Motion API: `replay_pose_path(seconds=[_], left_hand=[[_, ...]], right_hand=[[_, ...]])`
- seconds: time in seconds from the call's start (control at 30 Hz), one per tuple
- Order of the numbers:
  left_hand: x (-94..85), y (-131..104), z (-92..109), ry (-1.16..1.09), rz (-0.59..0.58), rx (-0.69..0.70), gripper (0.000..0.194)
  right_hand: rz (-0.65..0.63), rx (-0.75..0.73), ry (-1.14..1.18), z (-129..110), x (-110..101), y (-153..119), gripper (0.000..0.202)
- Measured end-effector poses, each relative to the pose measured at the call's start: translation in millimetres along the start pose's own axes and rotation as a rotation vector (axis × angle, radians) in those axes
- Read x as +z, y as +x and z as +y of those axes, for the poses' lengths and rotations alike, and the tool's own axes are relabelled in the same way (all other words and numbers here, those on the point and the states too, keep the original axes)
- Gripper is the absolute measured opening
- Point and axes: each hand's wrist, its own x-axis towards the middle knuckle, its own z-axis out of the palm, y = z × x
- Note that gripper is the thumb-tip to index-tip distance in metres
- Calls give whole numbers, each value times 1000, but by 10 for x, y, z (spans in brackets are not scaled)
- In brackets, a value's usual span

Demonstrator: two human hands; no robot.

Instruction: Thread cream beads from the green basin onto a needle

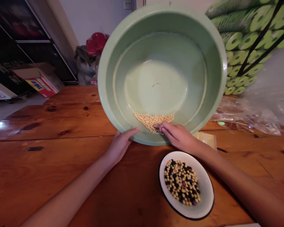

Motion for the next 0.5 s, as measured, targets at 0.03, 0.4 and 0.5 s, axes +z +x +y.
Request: replay_pose_path(seconds=[0.03,0.4,0.5], left_hand=[[3,2,0,1,1,-1,64],[32,-10,12,-8,-10,6,60],[21,0,-1,-7,-17,11,57]], right_hand=[[-12,-11,19,-12,5,8,19],[-49,-27,324,-2,-42,-16,22],[-20,-11,393,19,-45,-6,23]])
